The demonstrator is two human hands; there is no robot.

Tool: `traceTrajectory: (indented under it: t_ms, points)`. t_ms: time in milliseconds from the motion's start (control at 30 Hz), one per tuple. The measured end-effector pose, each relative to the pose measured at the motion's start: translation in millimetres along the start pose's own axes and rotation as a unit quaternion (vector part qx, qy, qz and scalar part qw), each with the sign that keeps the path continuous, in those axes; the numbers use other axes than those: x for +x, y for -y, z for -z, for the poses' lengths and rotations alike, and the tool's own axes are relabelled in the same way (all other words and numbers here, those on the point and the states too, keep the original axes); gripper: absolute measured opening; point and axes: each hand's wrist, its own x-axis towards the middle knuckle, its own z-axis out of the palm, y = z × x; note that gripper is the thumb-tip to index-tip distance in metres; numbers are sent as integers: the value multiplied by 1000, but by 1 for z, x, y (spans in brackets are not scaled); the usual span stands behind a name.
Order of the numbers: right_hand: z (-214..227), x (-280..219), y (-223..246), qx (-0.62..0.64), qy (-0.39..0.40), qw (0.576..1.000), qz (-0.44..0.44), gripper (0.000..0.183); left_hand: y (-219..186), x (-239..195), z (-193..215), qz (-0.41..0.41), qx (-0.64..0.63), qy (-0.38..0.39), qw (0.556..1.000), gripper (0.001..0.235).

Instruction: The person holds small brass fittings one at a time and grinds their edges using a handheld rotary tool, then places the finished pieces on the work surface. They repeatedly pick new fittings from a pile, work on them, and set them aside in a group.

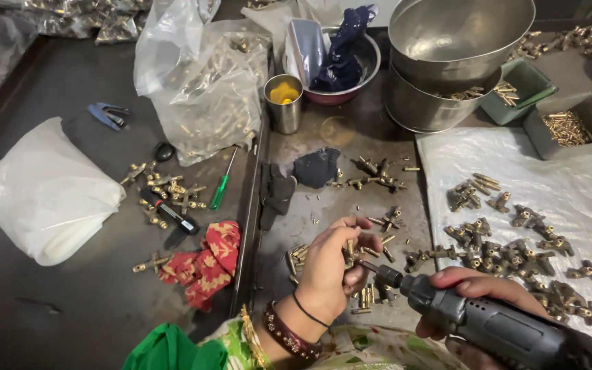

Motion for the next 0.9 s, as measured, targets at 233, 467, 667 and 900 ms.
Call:
traceTrajectory:
  t_ms: [233,467,667,900]
  points:
    - [-11,-4,7,-65,21,998,12,57,5,-8,-8,-1,12,-36,999,24]
    - [44,-2,-1,-118,131,984,-27,47,9,-10,-5,8,20,-49,999,26]
    - [19,9,19,-262,189,946,-34,37,14,-9,0,19,35,-70,997,24]
    - [-20,24,44,-272,195,941,-53,29,16,-8,8,20,45,-72,996,21]
